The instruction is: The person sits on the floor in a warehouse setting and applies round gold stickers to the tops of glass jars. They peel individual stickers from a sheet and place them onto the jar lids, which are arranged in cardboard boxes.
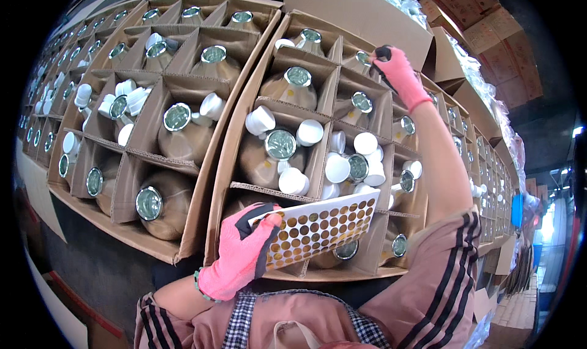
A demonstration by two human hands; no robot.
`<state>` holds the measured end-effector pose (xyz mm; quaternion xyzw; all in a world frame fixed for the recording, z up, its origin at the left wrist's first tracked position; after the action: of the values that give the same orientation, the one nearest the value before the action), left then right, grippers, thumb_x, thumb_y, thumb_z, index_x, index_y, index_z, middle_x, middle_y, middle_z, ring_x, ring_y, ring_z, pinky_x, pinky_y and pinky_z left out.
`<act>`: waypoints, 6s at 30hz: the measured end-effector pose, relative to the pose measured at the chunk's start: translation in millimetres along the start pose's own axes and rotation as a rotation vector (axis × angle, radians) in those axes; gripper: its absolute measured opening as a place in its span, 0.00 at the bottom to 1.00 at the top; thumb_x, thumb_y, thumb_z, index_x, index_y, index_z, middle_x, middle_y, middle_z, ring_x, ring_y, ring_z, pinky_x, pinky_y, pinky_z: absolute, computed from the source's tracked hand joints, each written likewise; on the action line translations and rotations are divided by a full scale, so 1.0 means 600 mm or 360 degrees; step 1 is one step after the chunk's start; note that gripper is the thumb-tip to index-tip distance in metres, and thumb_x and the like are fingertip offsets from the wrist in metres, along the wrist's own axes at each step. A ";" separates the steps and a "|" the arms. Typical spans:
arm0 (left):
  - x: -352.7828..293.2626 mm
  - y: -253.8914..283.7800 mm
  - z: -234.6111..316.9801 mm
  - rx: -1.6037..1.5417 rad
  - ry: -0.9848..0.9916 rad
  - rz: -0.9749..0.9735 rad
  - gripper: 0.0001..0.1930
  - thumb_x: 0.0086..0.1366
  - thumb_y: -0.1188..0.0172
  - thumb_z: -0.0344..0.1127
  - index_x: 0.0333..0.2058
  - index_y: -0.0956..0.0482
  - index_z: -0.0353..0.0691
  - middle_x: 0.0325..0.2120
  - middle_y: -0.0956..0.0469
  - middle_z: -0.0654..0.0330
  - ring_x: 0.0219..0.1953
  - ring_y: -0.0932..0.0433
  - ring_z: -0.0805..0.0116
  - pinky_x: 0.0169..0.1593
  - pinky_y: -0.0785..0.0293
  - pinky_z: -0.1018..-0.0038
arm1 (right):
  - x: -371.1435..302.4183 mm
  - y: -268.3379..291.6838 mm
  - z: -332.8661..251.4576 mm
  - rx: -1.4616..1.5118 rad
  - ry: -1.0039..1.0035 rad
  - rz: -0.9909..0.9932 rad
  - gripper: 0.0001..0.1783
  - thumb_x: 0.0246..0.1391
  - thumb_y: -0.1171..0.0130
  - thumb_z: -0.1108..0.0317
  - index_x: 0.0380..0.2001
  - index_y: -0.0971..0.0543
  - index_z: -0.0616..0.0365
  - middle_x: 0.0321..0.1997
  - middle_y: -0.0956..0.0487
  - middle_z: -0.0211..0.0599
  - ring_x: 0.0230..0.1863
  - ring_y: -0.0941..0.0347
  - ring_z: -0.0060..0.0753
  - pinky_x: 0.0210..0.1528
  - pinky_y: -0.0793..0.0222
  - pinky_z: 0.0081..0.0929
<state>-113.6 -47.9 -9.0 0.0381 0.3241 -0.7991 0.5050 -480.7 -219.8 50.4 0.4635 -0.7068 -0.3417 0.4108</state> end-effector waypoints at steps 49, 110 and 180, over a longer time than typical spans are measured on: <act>-0.002 -0.002 0.006 0.0017 -0.0397 -0.0192 0.11 0.56 0.44 0.34 0.36 0.27 0.32 0.29 0.27 0.65 0.31 0.33 0.81 0.37 0.36 0.82 | -0.326 0.028 -0.354 -0.0109 0.0936 -0.0899 0.11 0.36 0.41 0.66 0.25 0.29 0.57 0.26 0.30 0.38 0.33 0.33 0.41 0.37 0.38 0.34; 0.000 0.010 -0.001 0.0115 -0.0569 -0.0132 0.13 0.56 0.44 0.36 0.36 0.28 0.32 0.33 0.28 0.62 0.35 0.31 0.78 0.40 0.35 0.81 | -0.346 0.026 -0.371 -0.0040 0.1074 -0.0492 0.15 0.29 0.40 0.75 0.28 0.27 0.56 0.31 0.31 0.36 0.40 0.35 0.41 0.43 0.41 0.36; -0.088 0.152 0.098 0.0509 -0.1708 -0.0915 0.18 0.45 0.43 0.31 0.38 0.27 0.35 0.34 0.29 0.52 0.33 0.29 0.53 0.37 0.31 0.66 | -0.397 0.033 -0.291 -0.0353 0.0318 0.0084 0.17 0.33 0.40 0.74 0.31 0.30 0.64 0.41 0.30 0.47 0.44 0.35 0.48 0.48 0.41 0.40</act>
<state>3.8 -65.0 13.9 -0.3819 -0.1008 -0.8493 0.3503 -275.7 -8.0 79.7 0.4283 -0.6322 -0.3591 0.5366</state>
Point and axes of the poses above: each hand's wrist, its own x-axis towards the middle knuckle, its own y-axis out of the back of the hand, z = x × y, the point moved 3 cm from there along x, towards the middle knuckle
